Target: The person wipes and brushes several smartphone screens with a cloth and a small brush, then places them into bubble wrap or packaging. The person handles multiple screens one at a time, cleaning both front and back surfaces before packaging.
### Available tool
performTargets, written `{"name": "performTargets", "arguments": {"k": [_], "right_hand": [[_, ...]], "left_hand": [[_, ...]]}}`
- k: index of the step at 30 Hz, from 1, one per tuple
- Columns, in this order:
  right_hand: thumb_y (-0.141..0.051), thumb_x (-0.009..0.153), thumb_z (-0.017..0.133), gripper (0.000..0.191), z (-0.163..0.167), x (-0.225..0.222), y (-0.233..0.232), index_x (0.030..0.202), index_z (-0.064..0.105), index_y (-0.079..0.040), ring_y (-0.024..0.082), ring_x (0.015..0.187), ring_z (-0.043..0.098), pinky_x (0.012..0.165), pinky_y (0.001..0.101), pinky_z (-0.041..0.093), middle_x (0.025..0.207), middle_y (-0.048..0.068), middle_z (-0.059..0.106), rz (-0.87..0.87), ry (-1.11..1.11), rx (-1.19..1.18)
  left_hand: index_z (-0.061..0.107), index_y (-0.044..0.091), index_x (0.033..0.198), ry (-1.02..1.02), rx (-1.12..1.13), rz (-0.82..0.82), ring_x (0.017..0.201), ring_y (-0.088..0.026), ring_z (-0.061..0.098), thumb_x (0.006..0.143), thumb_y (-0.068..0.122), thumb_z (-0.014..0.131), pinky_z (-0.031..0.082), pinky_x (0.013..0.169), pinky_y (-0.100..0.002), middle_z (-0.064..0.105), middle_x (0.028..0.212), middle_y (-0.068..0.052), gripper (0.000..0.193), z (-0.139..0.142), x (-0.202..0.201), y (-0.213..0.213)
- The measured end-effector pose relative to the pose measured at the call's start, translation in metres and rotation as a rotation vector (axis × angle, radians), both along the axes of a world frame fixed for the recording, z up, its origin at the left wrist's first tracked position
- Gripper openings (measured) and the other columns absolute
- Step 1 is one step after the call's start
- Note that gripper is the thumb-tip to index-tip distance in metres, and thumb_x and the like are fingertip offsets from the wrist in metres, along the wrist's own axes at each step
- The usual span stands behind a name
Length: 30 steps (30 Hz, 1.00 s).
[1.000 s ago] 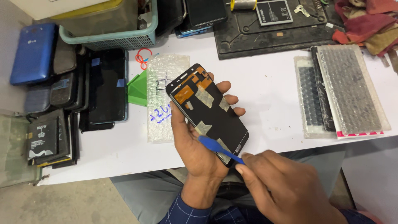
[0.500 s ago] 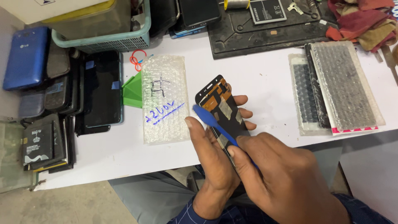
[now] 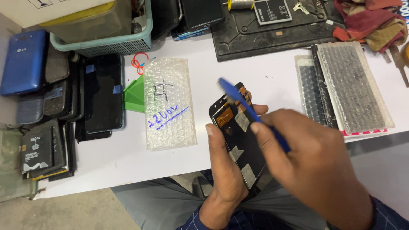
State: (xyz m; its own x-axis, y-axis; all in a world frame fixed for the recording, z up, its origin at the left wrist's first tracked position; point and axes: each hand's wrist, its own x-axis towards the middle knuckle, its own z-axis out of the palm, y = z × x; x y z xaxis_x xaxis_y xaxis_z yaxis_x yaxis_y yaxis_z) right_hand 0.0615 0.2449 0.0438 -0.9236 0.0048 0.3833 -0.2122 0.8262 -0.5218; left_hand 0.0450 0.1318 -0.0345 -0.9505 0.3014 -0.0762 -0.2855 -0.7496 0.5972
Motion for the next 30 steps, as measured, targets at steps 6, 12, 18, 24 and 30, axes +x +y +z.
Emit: {"name": "performTargets", "arguments": {"k": [6, 12, 18, 24, 30], "right_hand": [[-0.014, 0.104, 0.069, 0.016, -0.020, -0.013, 0.032, 0.108, 0.067, 0.001, 0.012, 0.066, 0.066, 0.055, 0.0264, 0.049, 0.084, 0.009, 0.070, -0.215, -0.026, -0.124], [-0.016, 0.094, 0.069, 0.025, -0.045, -0.013, 0.040, 0.113, 0.068, 0.001, 0.002, 0.069, 0.060, 0.057, 0.0160, 0.046, 0.086, -0.001, 0.071, -0.015, -0.340, -0.746], [-0.015, 0.091, 0.070, 0.021, -0.061, -0.009, 0.037, 0.104, 0.072, 0.002, 0.004, 0.047, 0.044, 0.041, 0.0206, 0.032, 0.064, -0.001, 0.059, -0.016, -0.498, -1.017], [-0.010, 0.088, 0.074, 0.015, -0.079, -0.007, 0.037, 0.095, 0.072, 0.002, 0.006, 0.043, 0.042, 0.037, 0.0223, 0.031, 0.064, -0.001, 0.056, -0.070, -0.565, -1.131], [-0.012, 0.092, 0.070, 0.016, -0.090, -0.007, 0.055, 0.103, 0.064, -0.003, 0.005, 0.046, 0.045, 0.039, 0.0205, 0.032, 0.068, -0.001, 0.057, -0.240, -0.304, -1.194]], "left_hand": [[0.045, -0.003, 0.152, 0.066, 0.177, -0.070, 0.112, -0.029, 0.065, 0.110, 0.062, 0.018, 0.056, 0.100, -0.043, 0.063, 0.131, -0.022, 0.082, 0.005, -0.007, -0.009], [0.046, -0.003, 0.152, -0.107, 0.166, -0.095, 0.113, -0.029, 0.066, 0.108, 0.064, 0.020, 0.056, 0.099, -0.039, 0.062, 0.135, -0.030, 0.084, 0.007, -0.021, -0.026], [0.047, -0.007, 0.147, -0.102, 0.251, -0.231, 0.116, -0.030, 0.067, 0.104, 0.070, 0.016, 0.056, 0.100, -0.039, 0.062, 0.135, -0.028, 0.094, 0.006, -0.024, -0.025], [0.051, -0.002, 0.147, -0.136, -0.010, -0.132, 0.122, -0.028, 0.064, 0.102, 0.066, 0.017, 0.052, 0.106, -0.040, 0.063, 0.137, -0.021, 0.089, 0.004, -0.031, -0.022], [0.061, -0.007, 0.130, 0.553, -1.555, 0.531, 0.104, -0.028, 0.063, 0.096, 0.068, 0.050, 0.049, 0.085, -0.042, 0.069, 0.116, -0.019, 0.083, 0.022, -0.085, -0.073]]}}
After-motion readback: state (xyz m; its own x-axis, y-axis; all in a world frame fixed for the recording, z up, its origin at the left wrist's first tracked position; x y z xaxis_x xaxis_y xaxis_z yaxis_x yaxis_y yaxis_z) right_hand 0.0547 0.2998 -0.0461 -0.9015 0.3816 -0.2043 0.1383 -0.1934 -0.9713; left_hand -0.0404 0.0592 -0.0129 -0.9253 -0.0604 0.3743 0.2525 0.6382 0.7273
